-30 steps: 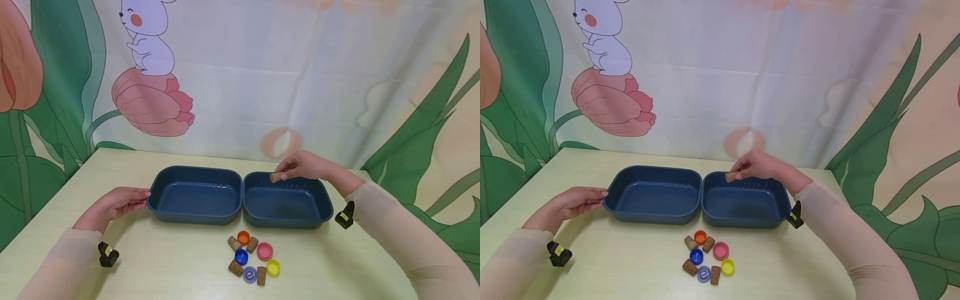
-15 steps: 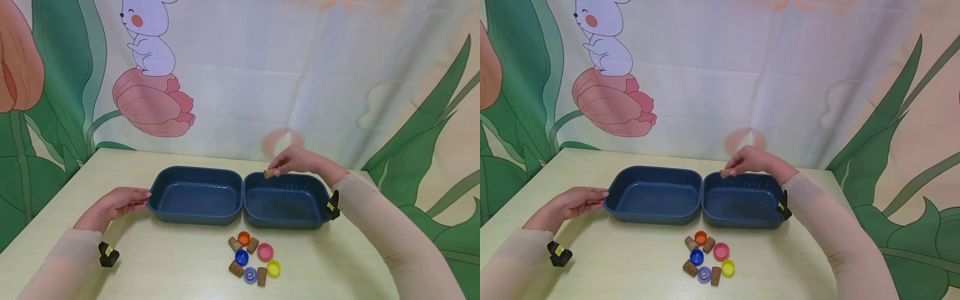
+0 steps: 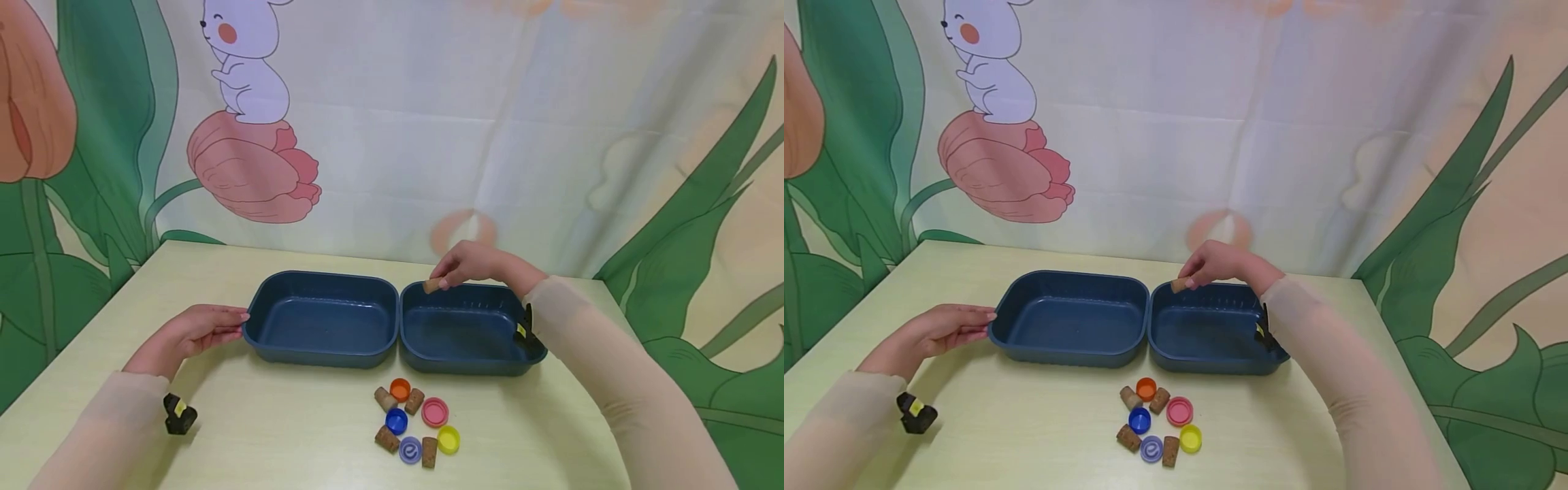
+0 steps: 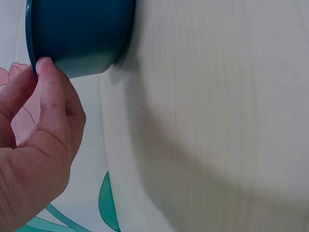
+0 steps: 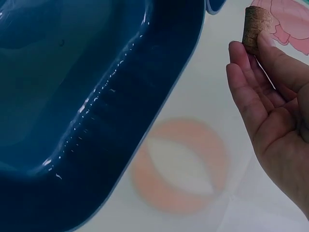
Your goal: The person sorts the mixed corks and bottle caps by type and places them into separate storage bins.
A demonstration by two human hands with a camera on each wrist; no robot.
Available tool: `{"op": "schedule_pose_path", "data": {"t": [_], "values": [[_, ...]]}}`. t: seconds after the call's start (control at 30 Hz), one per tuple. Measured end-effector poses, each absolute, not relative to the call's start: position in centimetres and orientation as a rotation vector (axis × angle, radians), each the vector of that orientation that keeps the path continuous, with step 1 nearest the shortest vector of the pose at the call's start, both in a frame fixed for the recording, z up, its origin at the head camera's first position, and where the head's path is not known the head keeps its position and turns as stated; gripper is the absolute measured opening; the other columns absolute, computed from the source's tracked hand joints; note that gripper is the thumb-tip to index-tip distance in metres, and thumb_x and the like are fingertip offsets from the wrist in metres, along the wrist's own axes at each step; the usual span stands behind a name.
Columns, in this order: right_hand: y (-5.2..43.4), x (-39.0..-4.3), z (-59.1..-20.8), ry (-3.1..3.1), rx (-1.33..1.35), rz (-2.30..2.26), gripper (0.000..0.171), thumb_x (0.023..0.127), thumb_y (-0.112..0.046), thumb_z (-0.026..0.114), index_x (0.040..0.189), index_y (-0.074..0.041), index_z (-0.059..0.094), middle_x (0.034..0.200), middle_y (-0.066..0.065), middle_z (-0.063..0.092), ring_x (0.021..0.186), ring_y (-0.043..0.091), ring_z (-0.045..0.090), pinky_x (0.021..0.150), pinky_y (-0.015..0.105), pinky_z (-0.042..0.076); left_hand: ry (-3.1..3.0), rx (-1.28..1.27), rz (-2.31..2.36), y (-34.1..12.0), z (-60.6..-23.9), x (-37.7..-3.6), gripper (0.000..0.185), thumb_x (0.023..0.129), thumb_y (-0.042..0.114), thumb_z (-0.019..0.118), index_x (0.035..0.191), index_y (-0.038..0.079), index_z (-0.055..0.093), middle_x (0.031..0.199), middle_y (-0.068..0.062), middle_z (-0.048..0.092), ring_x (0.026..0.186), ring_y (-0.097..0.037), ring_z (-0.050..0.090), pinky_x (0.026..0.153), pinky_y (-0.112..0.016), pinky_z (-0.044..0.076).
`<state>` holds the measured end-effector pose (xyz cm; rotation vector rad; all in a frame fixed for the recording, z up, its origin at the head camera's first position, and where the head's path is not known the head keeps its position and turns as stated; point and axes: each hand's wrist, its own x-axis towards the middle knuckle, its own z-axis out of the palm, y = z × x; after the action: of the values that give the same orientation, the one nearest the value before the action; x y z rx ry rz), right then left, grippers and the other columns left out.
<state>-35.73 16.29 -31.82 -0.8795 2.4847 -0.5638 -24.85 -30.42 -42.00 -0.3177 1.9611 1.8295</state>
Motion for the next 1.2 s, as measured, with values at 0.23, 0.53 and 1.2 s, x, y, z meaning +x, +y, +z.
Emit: {"op": "schedule_pose_path", "data": {"t": [0.23, 0.53, 1.2], "values": [[15.6, -36.4, -33.0, 2.44, -0.853, -0.579, 0.029, 0.097, -0.008, 0.068, 0.124, 0.002, 0.071, 0.102, 0.012, 0.079, 0.087, 0.006, 0.065, 0.083, 0.024, 0.057, 1.954, -0.321, 1.831, -30.5, -42.0, -24.9, 0.044, 0.104, 0.014, 0.059, 0.141, -0.009, 0.051, 0.082, 0.007, 0.076, 0.074, -0.005, 0.073, 0.079, -0.02, 0.062], [14.7, -37.2, -34.6, 2.378, -0.776, -0.574, 0.03, 0.098, -0.005, 0.066, 0.125, 0.006, 0.069, 0.098, 0.012, 0.079, 0.085, 0.005, 0.067, 0.087, 0.027, 0.061, 1.954, -0.305, 1.835, -30.5, -42.2, -25.0, 0.044, 0.103, 0.014, 0.06, 0.141, -0.009, 0.052, 0.083, 0.007, 0.076, 0.074, -0.004, 0.074, 0.079, -0.02, 0.062], [13.6, -38.0, -37.9, 2.335, -0.707, -0.525, 0.028, 0.096, -0.002, 0.066, 0.123, 0.005, 0.071, 0.101, 0.013, 0.079, 0.077, 0.001, 0.066, 0.081, 0.024, 0.061, 1.972, -0.314, 1.823, -30.5, -42.1, -25.0, 0.047, 0.103, 0.013, 0.06, 0.142, -0.011, 0.05, 0.083, 0.007, 0.076, 0.074, -0.004, 0.074, 0.076, -0.019, 0.062]]}}
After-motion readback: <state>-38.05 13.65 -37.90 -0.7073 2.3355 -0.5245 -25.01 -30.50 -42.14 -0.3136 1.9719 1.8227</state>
